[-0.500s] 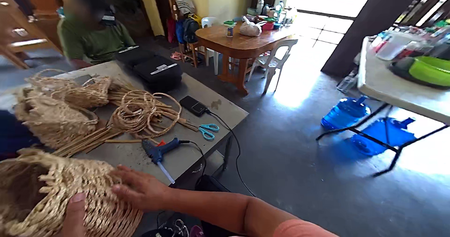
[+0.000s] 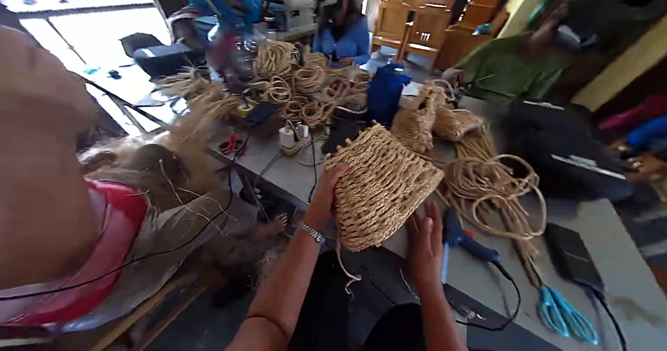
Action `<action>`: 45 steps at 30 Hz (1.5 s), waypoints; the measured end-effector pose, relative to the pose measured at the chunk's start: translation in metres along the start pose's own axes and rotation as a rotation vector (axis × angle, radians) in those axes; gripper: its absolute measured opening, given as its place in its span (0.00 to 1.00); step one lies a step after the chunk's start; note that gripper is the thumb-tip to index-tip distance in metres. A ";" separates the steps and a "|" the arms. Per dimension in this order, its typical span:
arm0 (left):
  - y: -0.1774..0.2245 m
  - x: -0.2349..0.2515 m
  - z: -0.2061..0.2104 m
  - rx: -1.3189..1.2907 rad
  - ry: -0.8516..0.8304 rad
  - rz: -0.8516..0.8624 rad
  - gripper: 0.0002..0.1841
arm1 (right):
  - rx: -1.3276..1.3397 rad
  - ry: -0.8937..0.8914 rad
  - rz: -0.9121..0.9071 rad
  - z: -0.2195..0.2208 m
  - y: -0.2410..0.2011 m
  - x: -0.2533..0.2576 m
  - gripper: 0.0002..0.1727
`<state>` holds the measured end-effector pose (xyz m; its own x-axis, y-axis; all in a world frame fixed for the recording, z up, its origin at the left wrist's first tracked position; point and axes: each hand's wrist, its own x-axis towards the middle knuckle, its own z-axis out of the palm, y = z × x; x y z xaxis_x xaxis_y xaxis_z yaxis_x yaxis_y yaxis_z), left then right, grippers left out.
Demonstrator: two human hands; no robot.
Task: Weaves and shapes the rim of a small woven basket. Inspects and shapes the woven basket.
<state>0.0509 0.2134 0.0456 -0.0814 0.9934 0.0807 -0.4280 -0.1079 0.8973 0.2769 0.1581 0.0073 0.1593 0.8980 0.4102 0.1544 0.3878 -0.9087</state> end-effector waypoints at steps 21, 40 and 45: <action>-0.008 0.014 0.013 -0.225 -0.176 -0.191 0.27 | -0.533 -0.088 -0.248 0.017 -0.006 -0.014 0.42; -0.022 -0.001 0.014 -0.008 -0.157 0.021 0.33 | -0.425 -0.001 -0.257 0.005 0.009 -0.018 0.37; 0.012 0.004 0.026 0.355 -0.096 0.289 0.46 | -0.306 0.118 -0.225 0.000 0.007 -0.016 0.39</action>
<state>0.0688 0.2172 0.0684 -0.0612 0.9255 0.3737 -0.0640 -0.3773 0.9239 0.2758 0.1467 -0.0055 0.1964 0.7606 0.6189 0.4787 0.4764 -0.7375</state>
